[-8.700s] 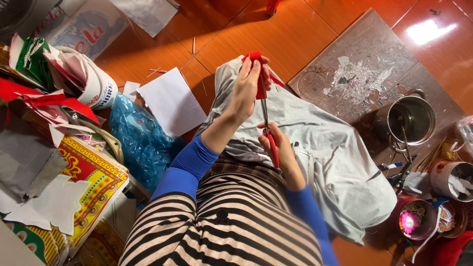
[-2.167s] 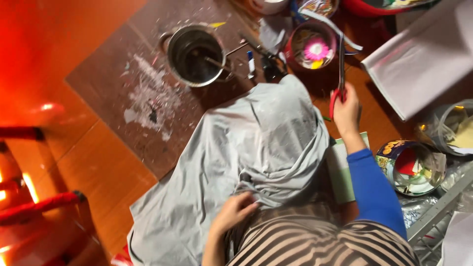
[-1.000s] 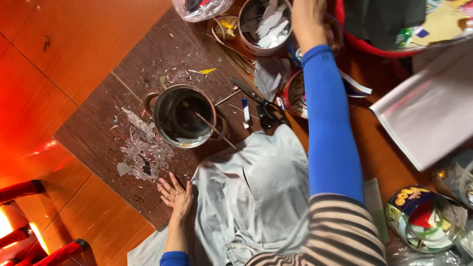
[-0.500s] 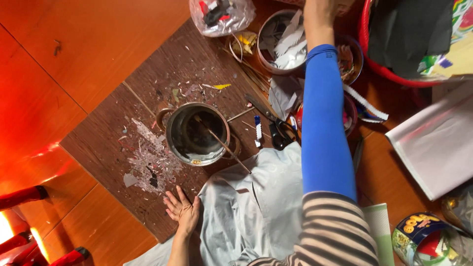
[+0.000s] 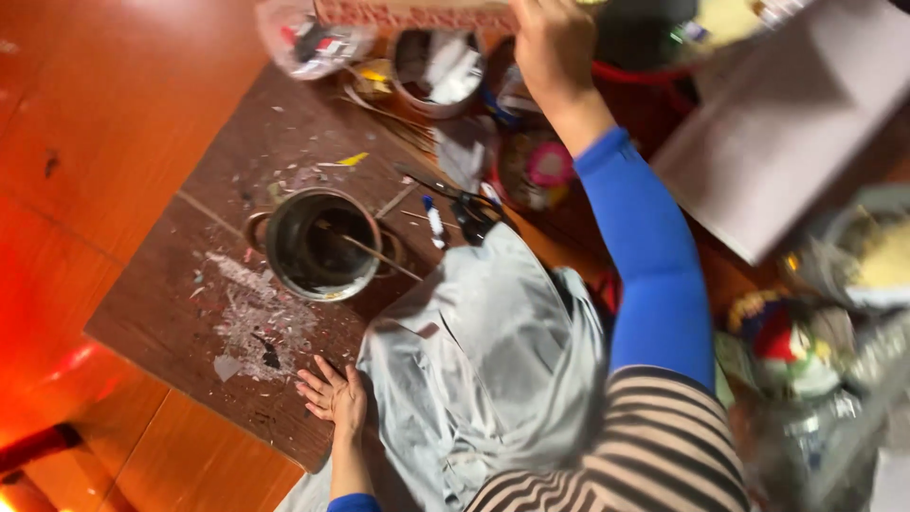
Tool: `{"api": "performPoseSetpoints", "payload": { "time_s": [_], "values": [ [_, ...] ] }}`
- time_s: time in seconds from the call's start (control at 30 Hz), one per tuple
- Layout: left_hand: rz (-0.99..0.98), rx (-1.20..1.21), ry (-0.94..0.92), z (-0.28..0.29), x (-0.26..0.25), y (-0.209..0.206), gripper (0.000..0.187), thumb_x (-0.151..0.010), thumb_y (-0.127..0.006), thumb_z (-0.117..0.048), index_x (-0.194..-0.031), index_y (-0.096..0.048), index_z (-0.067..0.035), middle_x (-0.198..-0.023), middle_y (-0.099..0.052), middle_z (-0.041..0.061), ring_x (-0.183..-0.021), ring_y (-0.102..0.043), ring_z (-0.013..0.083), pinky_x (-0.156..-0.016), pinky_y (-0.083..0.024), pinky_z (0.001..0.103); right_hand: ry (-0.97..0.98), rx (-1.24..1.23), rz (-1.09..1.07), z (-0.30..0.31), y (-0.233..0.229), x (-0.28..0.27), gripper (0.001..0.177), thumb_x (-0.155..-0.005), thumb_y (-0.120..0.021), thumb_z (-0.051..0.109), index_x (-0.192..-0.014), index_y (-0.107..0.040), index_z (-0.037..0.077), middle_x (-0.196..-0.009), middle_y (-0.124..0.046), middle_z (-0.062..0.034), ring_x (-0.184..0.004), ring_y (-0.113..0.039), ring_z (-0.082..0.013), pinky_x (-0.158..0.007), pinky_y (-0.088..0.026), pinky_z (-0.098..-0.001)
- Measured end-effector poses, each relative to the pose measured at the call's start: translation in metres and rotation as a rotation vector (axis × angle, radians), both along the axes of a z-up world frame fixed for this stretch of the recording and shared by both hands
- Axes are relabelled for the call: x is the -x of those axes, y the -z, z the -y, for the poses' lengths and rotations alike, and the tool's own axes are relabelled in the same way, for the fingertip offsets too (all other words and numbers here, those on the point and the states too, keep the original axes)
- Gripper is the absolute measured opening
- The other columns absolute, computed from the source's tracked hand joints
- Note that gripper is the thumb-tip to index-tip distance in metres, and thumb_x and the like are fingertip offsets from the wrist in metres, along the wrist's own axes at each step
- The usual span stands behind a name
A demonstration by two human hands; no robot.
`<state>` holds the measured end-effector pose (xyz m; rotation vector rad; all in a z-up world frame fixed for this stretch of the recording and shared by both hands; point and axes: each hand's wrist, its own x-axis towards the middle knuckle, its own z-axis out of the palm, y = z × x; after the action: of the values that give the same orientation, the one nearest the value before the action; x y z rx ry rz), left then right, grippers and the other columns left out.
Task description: Cutting and folding colored paper strips to create decorative items.
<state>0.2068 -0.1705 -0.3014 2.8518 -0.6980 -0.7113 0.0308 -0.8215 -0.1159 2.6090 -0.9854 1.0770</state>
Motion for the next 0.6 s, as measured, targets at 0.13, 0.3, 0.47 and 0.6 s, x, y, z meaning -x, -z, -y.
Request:
{"api": "performPoseSetpoints", "payload": {
  "time_s": [0.13,0.3,0.47,0.6],
  "values": [
    [0.027,0.021,-0.036,0.004,-0.003,-0.002,0.080,-0.099,-0.035,-0.062,-0.166,-0.003,-0.030,-0.171,0.017,0.018,-0.156,0.017,0.0446,-0.119,0.004,0.069,0.062,-0.053,0.081,-0.080,-0.032,0.126,0.026,-0.088,-0.058,-0.010,-0.106,-0.069,0.006,-0.101,-0.069,-0.0118,-0.099,-0.067,-0.0334,-0.082,-0.056,-0.0426],
    [0.020,0.023,-0.076,0.006,-0.015,-0.007,0.075,-0.101,-0.033,-0.062,-0.165,-0.005,-0.035,-0.172,0.015,0.013,-0.157,0.015,0.0406,-0.120,0.002,0.068,0.306,-0.131,0.023,-0.161,-0.021,0.251,0.023,-0.091,-0.063,-0.008,-0.108,-0.071,0.004,-0.102,-0.070,-0.0134,-0.099,-0.067,-0.0353,-0.086,-0.056,-0.0447],
    [-0.040,0.131,-0.044,-0.002,-0.025,-0.030,0.063,-0.105,-0.035,-0.053,-0.163,-0.024,-0.032,-0.174,-0.001,0.012,-0.159,0.002,0.0380,-0.122,-0.008,0.063,0.587,-0.306,-0.088,-0.200,0.055,0.318,0.017,-0.097,-0.064,-0.001,-0.113,-0.069,0.004,-0.103,-0.072,-0.0153,-0.094,-0.067,-0.0379,-0.080,-0.054,-0.0469],
    [-0.058,0.312,-0.005,0.001,0.014,-0.055,0.058,-0.102,-0.051,-0.045,-0.153,-0.045,-0.019,-0.170,-0.019,0.017,-0.157,-0.014,0.0382,-0.124,-0.016,0.054,0.662,-0.559,-0.190,-0.221,0.107,0.323,0.020,-0.096,-0.058,0.001,-0.113,-0.068,0.004,-0.102,-0.071,-0.0184,-0.091,-0.068,-0.0406,-0.078,-0.054,-0.0495]
  ]
}}
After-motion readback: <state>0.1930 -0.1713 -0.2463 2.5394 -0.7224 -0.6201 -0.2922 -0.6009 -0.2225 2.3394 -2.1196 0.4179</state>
